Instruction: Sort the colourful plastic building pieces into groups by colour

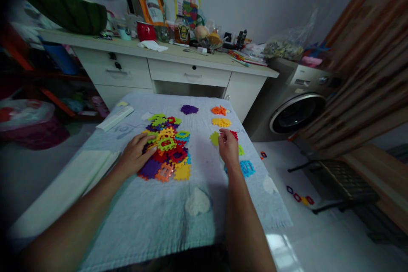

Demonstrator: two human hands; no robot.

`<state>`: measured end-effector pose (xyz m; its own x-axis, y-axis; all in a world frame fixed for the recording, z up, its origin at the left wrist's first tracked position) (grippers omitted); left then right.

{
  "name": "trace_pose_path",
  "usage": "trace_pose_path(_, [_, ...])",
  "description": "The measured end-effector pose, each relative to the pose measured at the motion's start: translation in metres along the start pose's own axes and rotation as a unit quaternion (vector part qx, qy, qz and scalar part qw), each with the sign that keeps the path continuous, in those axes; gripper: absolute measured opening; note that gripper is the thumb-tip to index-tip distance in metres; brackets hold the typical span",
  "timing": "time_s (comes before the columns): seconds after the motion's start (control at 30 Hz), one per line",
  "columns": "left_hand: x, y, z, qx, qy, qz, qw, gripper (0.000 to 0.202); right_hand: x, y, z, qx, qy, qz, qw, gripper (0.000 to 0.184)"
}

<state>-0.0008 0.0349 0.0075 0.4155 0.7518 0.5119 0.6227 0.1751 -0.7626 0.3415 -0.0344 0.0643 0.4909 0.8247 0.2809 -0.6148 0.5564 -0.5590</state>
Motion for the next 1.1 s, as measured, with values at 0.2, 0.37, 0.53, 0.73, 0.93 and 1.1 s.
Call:
trace_pose_path(0.2, [0.0,0.0,0.001,-0.002,0.007,-0.005,1.0,0.045,0.015,-0.051,-0.029,-0.039,0.108,-0.124,0.986,0.037])
trace_pose_path(0.37, [0.0,-0.001,-0.001,-0.003,-0.001,-0.004,1.0,0.046,0.017,-0.066,-0.048,-0.106,0.162,-0.142,0.971,0.034])
trace_pose_path(0.53, [0.0,-0.002,-0.002,-0.008,-0.012,0.003,1.0,0.044,0.019,-0.064,-0.063,-0.153,0.178,-0.108,0.966,0.031])
trace_pose_path(0.73, [0.0,-0.001,-0.001,-0.013,-0.011,-0.006,1.0,0.042,0.024,-0.063,-0.087,-0.195,0.194,-0.085,0.958,0.023])
trace_pose_path(0.93, [0.0,-0.001,-0.001,-0.012,-0.01,-0.012,1.0,0.041,0.022,-0.067,-0.088,-0.219,0.167,-0.135,0.952,0.022])
trace_pose_path(1.1, [0.0,-0.001,-0.002,-0.015,-0.006,-0.009,1.0,0.042,0.016,-0.039,-0.042,-0.182,0.05,-0.141,0.972,0.024])
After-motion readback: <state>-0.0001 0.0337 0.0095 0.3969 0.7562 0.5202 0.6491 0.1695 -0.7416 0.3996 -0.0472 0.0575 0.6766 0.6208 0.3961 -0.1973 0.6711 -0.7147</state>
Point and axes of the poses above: each hand's wrist, its own x-axis towards the middle knuckle, its own y-axis out of the palm, z = x × y, the point moved 4 cm from there along x, towards the middle knuckle, and after that the axes turned 11 degrees about y, right-handed, at the moved point
